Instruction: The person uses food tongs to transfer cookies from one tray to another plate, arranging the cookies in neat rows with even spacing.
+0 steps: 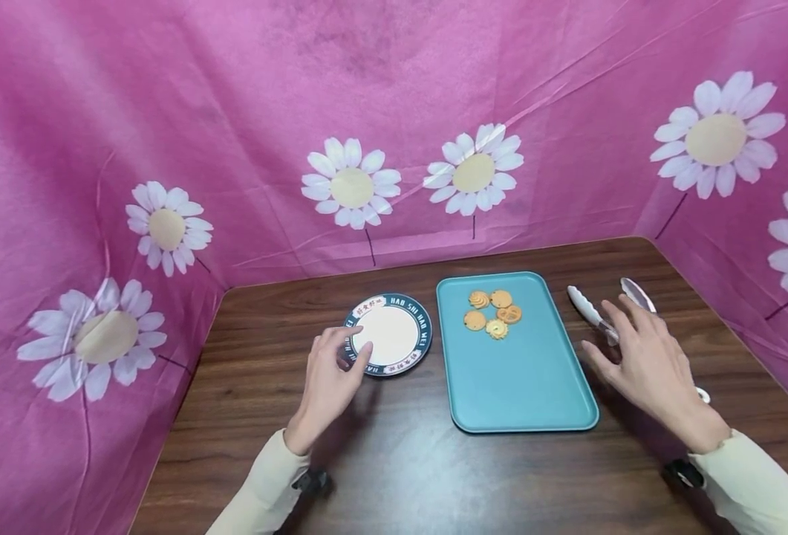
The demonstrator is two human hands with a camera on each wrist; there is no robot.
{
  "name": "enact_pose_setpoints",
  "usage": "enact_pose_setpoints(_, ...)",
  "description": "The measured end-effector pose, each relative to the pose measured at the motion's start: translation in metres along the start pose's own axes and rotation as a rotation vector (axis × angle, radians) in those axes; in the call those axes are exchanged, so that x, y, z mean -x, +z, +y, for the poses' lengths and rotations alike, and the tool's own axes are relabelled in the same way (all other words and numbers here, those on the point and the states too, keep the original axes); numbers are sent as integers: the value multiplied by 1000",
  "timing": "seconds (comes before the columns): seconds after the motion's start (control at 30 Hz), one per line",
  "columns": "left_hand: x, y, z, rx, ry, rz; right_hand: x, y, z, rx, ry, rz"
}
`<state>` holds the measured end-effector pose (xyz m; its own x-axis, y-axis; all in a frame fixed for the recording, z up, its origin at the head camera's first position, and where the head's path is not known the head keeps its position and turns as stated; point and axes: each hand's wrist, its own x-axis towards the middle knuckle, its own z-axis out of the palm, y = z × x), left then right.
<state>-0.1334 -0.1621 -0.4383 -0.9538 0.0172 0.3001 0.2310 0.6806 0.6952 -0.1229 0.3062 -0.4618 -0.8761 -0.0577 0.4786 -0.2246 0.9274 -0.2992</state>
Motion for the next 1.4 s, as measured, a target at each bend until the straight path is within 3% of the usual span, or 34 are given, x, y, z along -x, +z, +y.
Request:
enact_pose_setpoints(0.2,-9,1,-20,-73,-133,11,4,-3,17,45,144,-70)
enact_pose_setpoints(0.43,-18,3,-38,-46,-294,-45,3,-4,27,60,238,-132)
enact_pose_setpoints(0.67,-22,11,-51,178,-395,-114,1,-4,30,68,325,-197)
enact_pose_setpoints(0.8,-24,16,-54,268,-408,-136,0,-4,31,76,376,-227)
enact_pose_setpoints(1.0,-25,18,-57,218,-377,-122,-2,-1,35,84,405,-228)
enact_pose_setpoints(1.4,-29,20,-56,316,-429,-143,-5,0,46,72,462,-272)
